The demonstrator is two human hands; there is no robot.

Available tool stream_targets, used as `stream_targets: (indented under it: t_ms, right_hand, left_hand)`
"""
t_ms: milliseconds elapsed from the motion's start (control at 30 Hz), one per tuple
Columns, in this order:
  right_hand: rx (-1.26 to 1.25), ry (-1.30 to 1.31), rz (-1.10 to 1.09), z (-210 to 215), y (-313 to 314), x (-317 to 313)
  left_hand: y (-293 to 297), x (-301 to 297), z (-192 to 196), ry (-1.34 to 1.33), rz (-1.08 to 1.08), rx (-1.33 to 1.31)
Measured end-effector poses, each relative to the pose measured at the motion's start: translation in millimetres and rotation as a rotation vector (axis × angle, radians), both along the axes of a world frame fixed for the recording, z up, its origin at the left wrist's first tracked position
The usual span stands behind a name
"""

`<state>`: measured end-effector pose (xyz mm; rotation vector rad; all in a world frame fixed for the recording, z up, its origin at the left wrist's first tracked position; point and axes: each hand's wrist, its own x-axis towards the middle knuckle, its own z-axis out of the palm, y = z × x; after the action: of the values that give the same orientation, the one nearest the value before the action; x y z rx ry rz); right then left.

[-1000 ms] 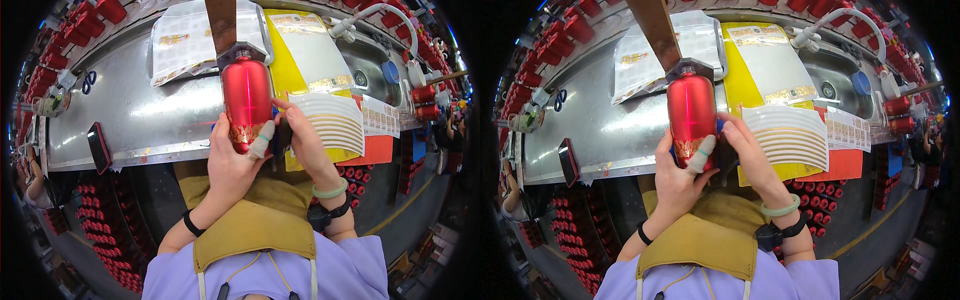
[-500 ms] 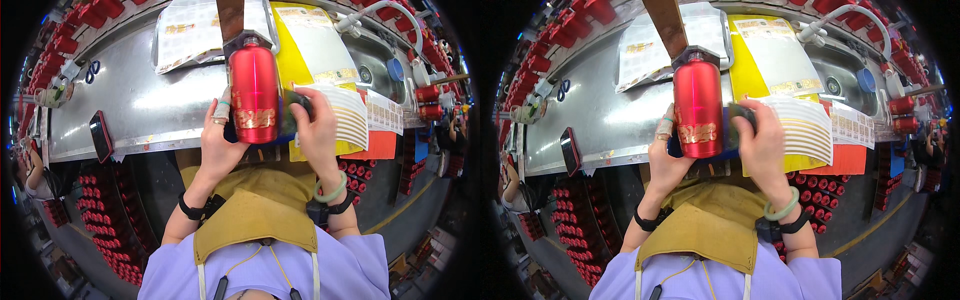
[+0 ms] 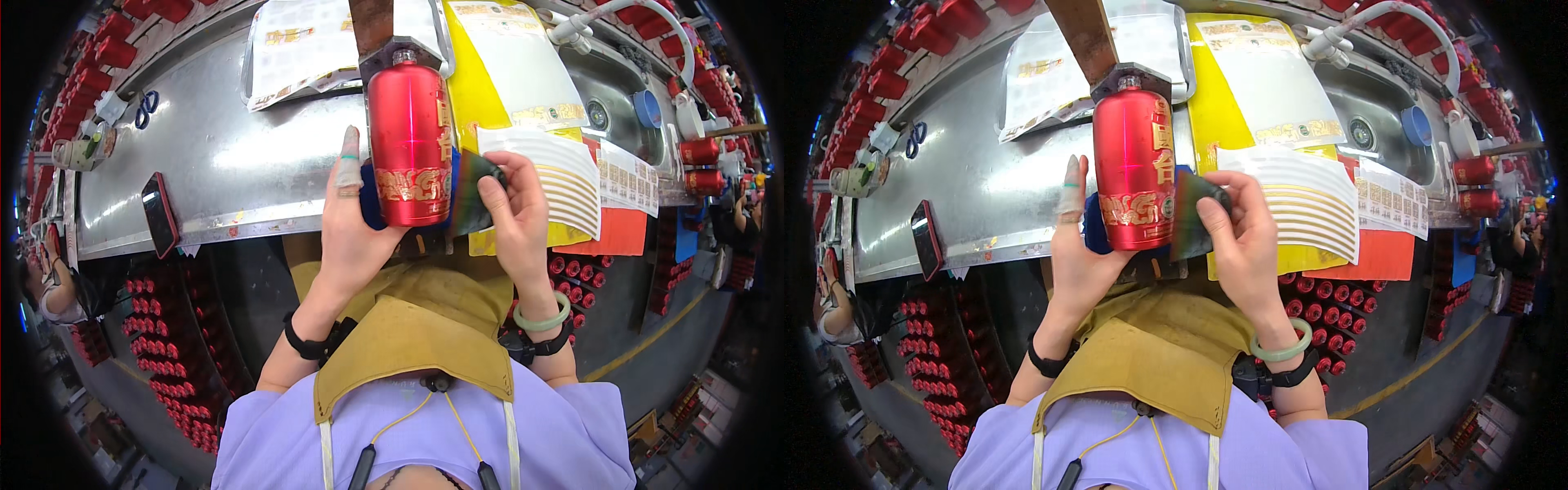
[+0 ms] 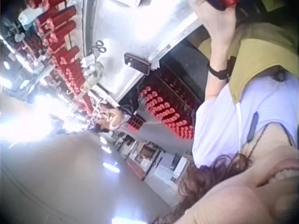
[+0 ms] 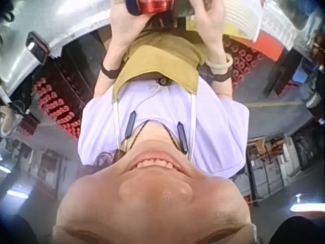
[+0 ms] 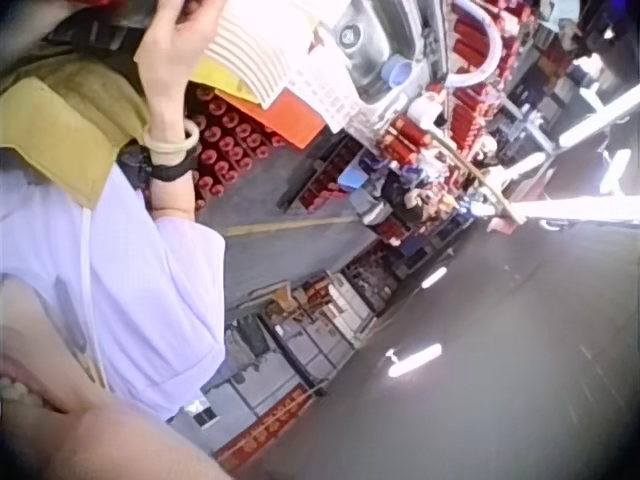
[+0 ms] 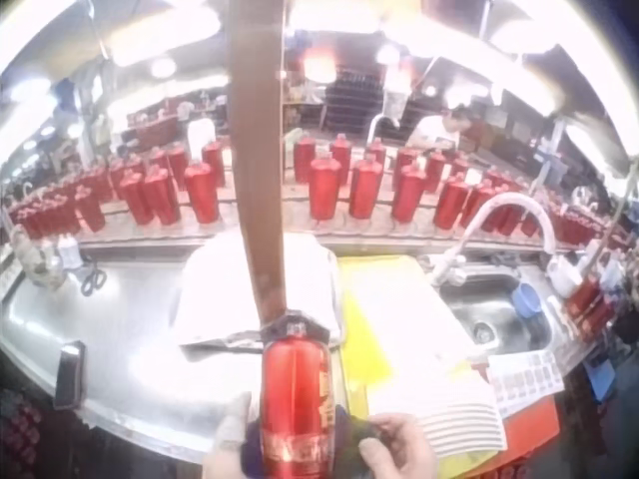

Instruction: Applying decorative labels and smoothing them onto red liquor bottles at a factory workstation.

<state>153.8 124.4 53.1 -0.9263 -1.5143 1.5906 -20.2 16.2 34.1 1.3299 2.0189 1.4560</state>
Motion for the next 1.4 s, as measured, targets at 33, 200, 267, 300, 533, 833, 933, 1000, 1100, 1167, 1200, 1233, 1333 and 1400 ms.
stream_targets:
  t_ms: [33,200,267,300,533,833,933,1000,1100,1167,1200,1233,1333,1400]
  right_hand:
    - [-0.003,0.001,0.004,-0.6,-2.6,-0.3]
    - [0.038,-0.058,0.051,-1.8,-2.2,-4.5]
    - [0.075,-0.065,0.060,3.9,-2.5,-7.4]
    - [0.085,-0.100,0.055,8.1,-2.8,-9.2]
    - [0.136,-0.075,0.057,12.4,-4.2,-14.2]
    - [0.004,-0.065,0.042,11.6,-5.7,-8.3]
    - [-0.002,-0.077,0.041,12.3,-7.2,-9.9]
    - [0.006,-0.073,0.044,11.6,-5.8,-9.4]
    - [0.036,-0.103,0.041,13.6,-5.0,-9.8]
    - [0.064,-0.136,0.035,17.3,-5.4,-10.2]
    - [0.097,-0.158,0.047,18.4,-5.3,-11.9]
    - [0.129,-0.180,0.057,20.0,-5.3,-14.4]
    - [0.197,-0.273,0.064,36.3,-10.4,-32.6]
    - [0.400,-0.315,0.105,33.2,-10.1,-45.8]
  left_hand:
    - [0.9,-2.0,-4.9,0.001,0.004,-0.003]
    - [0.6,-5.2,-9.1,0.201,-0.075,-0.044]
    - [-1.3,-3.1,-7.4,0.333,-0.058,-0.004]
    - [-2.5,-1.2,-8.1,0.293,-0.051,-0.010]
    - [-8.1,0.6,12.2,-0.363,-0.265,0.079]
    - [19.2,7.2,23.3,-0.821,-0.201,0.159]
    - [17.8,7.9,22.4,-0.827,-0.188,0.175]
    - [17.7,7.1,22.9,-0.846,-0.182,0.175]
    - [19.3,6.1,16.5,-0.817,-0.179,0.168]
    - [18.4,5.2,14.6,-0.837,-0.178,0.187]
    - [17.6,4.8,13.7,-0.856,-0.177,0.202]
    - [17.1,5.0,12.2,-0.857,-0.180,0.201]
    - [15.7,3.7,8.4,-0.824,-0.194,0.207]
    - [13.7,0.1,8.8,-0.919,-0.191,0.145]
